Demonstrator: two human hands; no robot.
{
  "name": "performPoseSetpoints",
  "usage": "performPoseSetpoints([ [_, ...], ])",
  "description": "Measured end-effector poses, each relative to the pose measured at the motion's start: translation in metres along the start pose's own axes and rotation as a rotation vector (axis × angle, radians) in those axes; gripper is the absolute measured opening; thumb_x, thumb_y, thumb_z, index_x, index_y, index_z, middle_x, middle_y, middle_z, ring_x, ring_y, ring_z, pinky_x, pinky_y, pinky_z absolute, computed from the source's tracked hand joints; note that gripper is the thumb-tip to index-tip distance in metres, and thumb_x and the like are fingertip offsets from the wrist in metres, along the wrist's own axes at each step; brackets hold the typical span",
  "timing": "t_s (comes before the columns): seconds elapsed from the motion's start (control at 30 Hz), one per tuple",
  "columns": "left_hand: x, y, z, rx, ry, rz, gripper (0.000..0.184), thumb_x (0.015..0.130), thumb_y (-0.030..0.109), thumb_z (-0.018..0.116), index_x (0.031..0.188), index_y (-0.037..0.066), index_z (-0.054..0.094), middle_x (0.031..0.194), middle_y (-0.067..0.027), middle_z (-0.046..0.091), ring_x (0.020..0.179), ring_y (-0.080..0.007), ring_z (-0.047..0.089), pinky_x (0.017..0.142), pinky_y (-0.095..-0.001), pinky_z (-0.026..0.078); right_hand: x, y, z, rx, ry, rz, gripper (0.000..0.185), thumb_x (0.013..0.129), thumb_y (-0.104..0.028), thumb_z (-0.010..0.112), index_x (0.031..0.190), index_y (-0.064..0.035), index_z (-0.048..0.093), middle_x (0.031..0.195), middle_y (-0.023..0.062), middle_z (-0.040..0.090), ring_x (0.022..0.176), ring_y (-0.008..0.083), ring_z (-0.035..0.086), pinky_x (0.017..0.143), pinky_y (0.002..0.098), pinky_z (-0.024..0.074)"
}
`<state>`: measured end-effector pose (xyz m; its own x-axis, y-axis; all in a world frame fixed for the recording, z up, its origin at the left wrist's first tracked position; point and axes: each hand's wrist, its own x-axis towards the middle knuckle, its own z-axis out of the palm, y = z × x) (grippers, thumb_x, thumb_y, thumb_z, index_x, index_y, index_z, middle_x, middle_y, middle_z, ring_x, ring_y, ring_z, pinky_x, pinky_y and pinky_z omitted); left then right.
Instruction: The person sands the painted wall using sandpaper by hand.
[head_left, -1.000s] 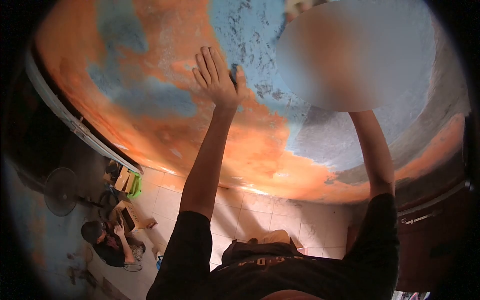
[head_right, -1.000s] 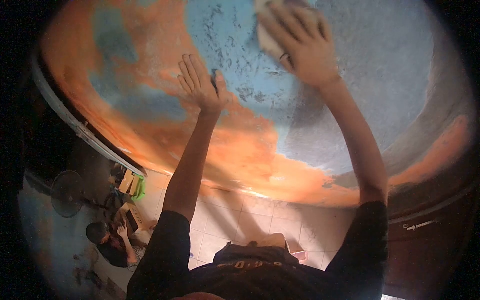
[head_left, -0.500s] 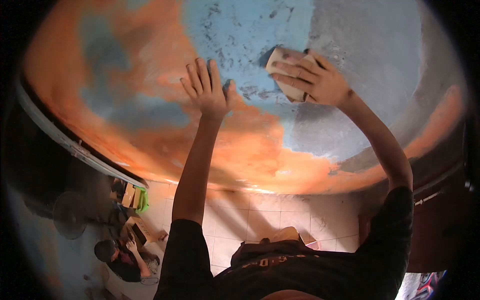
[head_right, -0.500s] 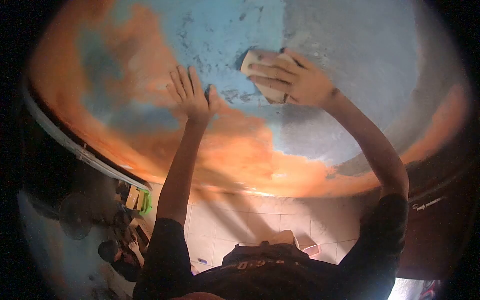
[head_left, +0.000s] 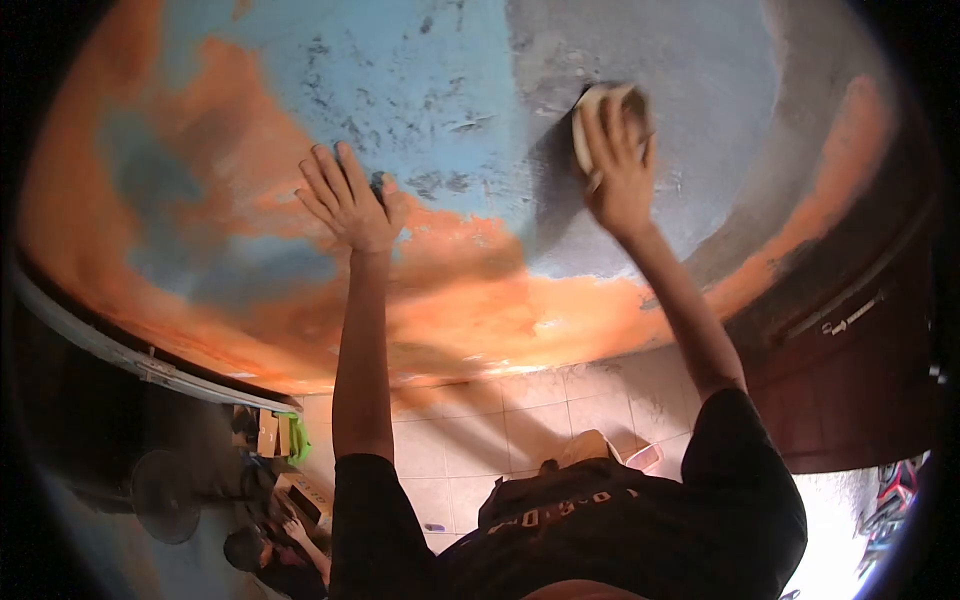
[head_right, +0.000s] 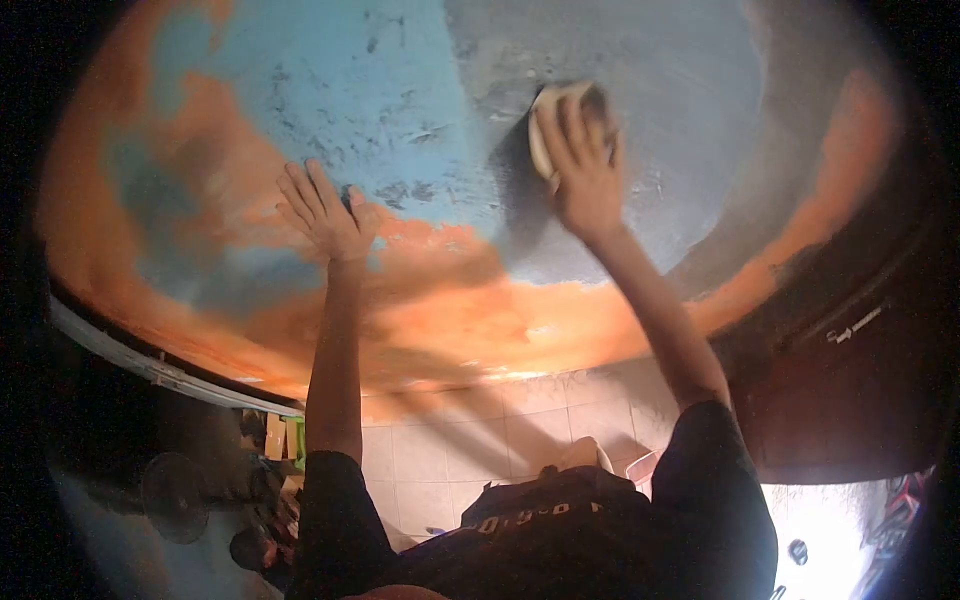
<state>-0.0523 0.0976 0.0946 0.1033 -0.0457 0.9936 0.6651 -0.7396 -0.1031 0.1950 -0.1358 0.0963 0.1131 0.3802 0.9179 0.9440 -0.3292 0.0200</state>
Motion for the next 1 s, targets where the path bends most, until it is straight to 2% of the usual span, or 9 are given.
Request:
performPoseSetpoints([
  [0.1,0.002,0.004,-0.006,-0.031,-0.004,-0.004,0.063,0.1,0.042,0.035,0.147,0.001,0.04,0.156,-0.0215,0.03,0.145,-0.0414,0.023,0.117,-0.0565,0.003,-0.042,-0.008,-0.006,-0.098,-0.256,0.026,0.072,0.089,-0.027,0.064,0.153,-0.0291,0.032,0.157,0.006,0.033,0.144,0.0253,0.031,0.113,0.0638,0.0174],
  [0.2,0.006,0.006,-0.005,-0.044,0.001,-0.001,0.062,0.101,0.041,0.034,0.147,0.0,0.04,0.156,-0.0212,0.03,0.146,-0.0406,0.022,0.117,-0.0558,0.002,-0.005,0.008,-0.024,-0.079,0.001,0.2,0.066,0.092,-0.03,0.058,0.153,-0.0277,0.032,0.155,0.0085,0.035,0.144,0.0277,0.031,0.112,0.0652,0.0177],
  [0.33,0.006,0.008,-0.004,-0.046,0.02,0.02,0.064,0.101,0.042,0.033,0.146,-0.002,0.039,0.156,-0.0218,0.029,0.147,-0.0406,0.02,0.117,-0.0558,0.0,0.001,0.014,-0.017,-0.012,0.099,0.256,0.062,0.094,-0.022,0.051,0.153,-0.0162,0.031,0.154,0.0202,0.033,0.145,0.0352,0.028,0.115,0.0596,0.0193],
  [0.4,0.007,0.01,-0.006,-0.048,0.013,0.019,0.064,0.101,0.043,0.033,0.146,-0.002,0.039,0.156,-0.0223,0.028,0.147,-0.0409,0.019,0.117,-0.0556,-0.001,-0.042,-0.005,0.009,-0.031,-0.159,0.293,0.066,0.093,-0.02,0.053,0.154,-0.0147,0.027,0.156,0.023,0.025,0.144,0.0416,0.026,0.114,0.0573,0.0231],
  [0.57,0.008,0.015,-0.015,-0.007,-0.034,0.021,0.068,0.101,0.046,0.033,0.148,-0.002,0.035,0.156,-0.025,0.025,0.147,-0.0444,0.015,0.115,-0.0607,-0.001,-0.029,-0.004,-0.013,0.037,-0.067,0.21,0.066,0.097,-0.028,0.052,0.155,-0.0175,0.024,0.157,0.02,0.026,0.144,0.0393,0.027,0.114,0.0554,0.0256],
  [0.7,-0.003,0.041,-0.023,-0.079,-0.15,-0.094,0.077,0.099,0.052,0.035,0.152,-0.003,0.025,0.157,-0.0303,0.015,0.144,-0.0541,0.007,0.109,-0.0701,0.003,0.025,0.008,-0.036,0.066,0.093,0.15,0.065,0.096,-0.028,0.052,0.155,-0.0188,0.026,0.156,0.0179,0.029,0.144,0.0375,0.028,0.113,0.0558,0.0254],
  [0.77,-0.013,0.062,-0.029,-0.084,-0.3,-0.204,0.082,0.098,0.053,0.039,0.153,-0.002,0.017,0.157,-0.0339,0.001,0.142,-0.0581,-0.001,0.107,-0.0723,0.008,0.002,0.004,-0.026,0.065,0.035,0.141,0.065,0.096,-0.027,0.053,0.155,-0.0189,0.026,0.156,0.0174,0.029,0.144,0.0368,0.028,0.113,0.0556,0.0254],
  [0.9,-0.035,0.104,-0.032,-0.247,-0.434,-0.242,0.082,0.1,0.05,0.043,0.155,0.0,0.009,0.154,-0.0359,-0.018,0.138,-0.0601,-0.017,0.105,-0.0748,0.005,-0.047,0.006,-0.014,0.046,-0.079,0.099,0.067,0.094,-0.027,0.057,0.154,-0.0235,0.027,0.158,0.0138,0.028,0.145,0.0341,0.028,0.114,0.0565,0.0241],
  [1.0,-0.023,0.141,-0.043,-0.277,-0.605,-0.242,0.081,0.099,0.049,0.044,0.155,0.002,0.009,0.153,-0.0363,-0.019,0.136,-0.0628,-0.018,0.104,-0.0757,0.003,-0.01,0.02,-0.034,0.065,-0.065,0.09,0.067,0.094,-0.027,0.057,0.154,-0.0273,0.027,0.158,0.0115,0.027,0.145,0.0335,0.026,0.114,0.0575,0.0235],
])
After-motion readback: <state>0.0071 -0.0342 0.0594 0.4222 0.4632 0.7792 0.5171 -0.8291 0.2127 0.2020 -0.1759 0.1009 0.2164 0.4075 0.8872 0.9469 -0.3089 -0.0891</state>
